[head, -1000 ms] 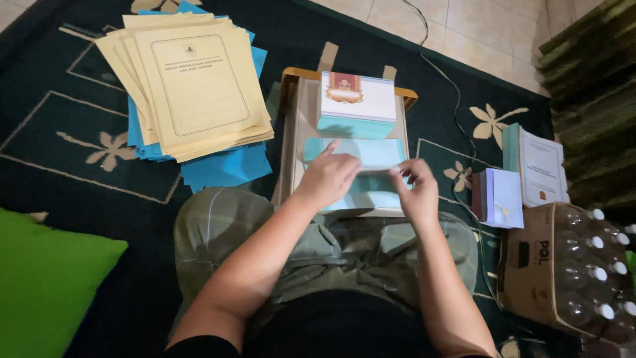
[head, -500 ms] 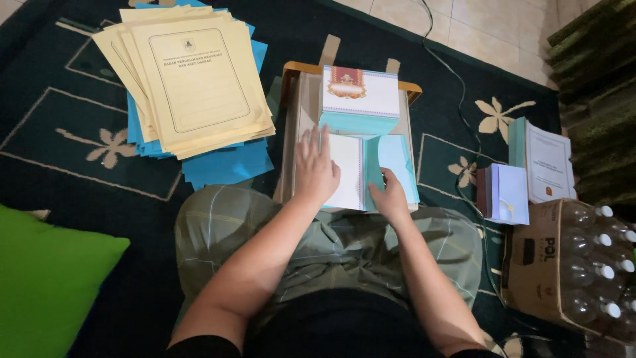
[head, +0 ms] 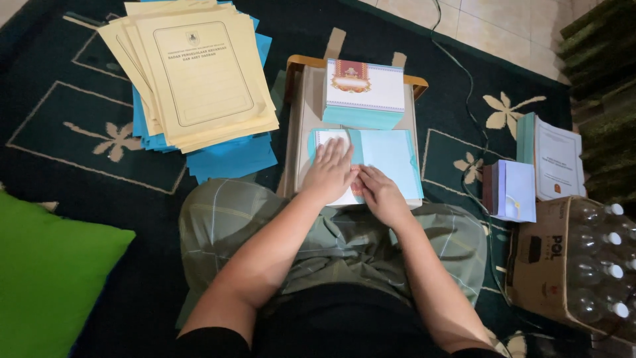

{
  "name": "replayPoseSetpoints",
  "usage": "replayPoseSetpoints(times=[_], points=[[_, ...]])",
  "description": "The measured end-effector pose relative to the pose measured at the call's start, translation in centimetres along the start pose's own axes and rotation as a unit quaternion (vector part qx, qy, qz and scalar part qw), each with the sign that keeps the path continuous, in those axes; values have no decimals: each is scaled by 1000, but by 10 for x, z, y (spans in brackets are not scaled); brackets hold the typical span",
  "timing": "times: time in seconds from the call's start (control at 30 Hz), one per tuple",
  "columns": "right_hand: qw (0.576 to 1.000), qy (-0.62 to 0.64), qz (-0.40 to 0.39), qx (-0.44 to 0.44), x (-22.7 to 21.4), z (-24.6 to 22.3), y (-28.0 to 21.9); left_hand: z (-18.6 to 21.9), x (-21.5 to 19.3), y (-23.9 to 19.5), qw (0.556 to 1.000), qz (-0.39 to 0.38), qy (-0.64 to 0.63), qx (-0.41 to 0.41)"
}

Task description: Folding light blue paper sheets into small envelopes and stacking them on a wooden stand.

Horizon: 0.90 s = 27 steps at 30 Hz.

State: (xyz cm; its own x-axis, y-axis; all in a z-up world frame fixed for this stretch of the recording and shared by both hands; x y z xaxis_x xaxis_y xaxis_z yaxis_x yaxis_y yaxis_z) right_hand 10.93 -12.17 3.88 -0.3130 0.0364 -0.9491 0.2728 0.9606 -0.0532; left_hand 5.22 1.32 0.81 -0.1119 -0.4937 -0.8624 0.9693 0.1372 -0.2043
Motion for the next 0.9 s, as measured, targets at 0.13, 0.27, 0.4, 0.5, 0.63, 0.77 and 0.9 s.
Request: replayPoseSetpoints(times=[0.13, 0.27, 0.4, 0.5, 0.63, 0.77, 0.9], points=[[996, -48, -67, 40, 19, 17, 23, -1, 11, 6, 999, -22, 23, -22], [991, -77, -87, 66, 19, 35, 58, 0, 11, 7, 999, -25, 39, -19], [985, -123, -83, 86, 33, 60, 86, -5, 18, 12, 998, -22, 61, -28], [981, -132, -101, 102, 33, 54, 82, -4, 16, 11, 998, -23, 50, -34], [974, -145, -128, 118, 31, 32, 52, -2, 13, 9, 998, -14, 53, -33], [969, -123, -165, 135, 30, 8, 16, -4, 13, 8, 998, -21, 24, -48], [968, -119, -178, 131, 36, 11, 7, -4, 12, 9, 999, -21, 22, -45]])
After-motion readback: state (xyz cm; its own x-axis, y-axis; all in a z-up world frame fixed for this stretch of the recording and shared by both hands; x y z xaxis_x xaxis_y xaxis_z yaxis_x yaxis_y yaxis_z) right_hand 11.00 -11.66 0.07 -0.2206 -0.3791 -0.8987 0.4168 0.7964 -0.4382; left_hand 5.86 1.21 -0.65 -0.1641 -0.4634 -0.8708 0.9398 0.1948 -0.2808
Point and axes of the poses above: each hand's wrist, its own y-axis towards the middle knuckle, its own x-axis out of the palm, z = x × y, the point moved 6 cm from there along y, towards the middle knuckle, and after that the axes turned 12 degrees about -z, right-handed, at the moved point
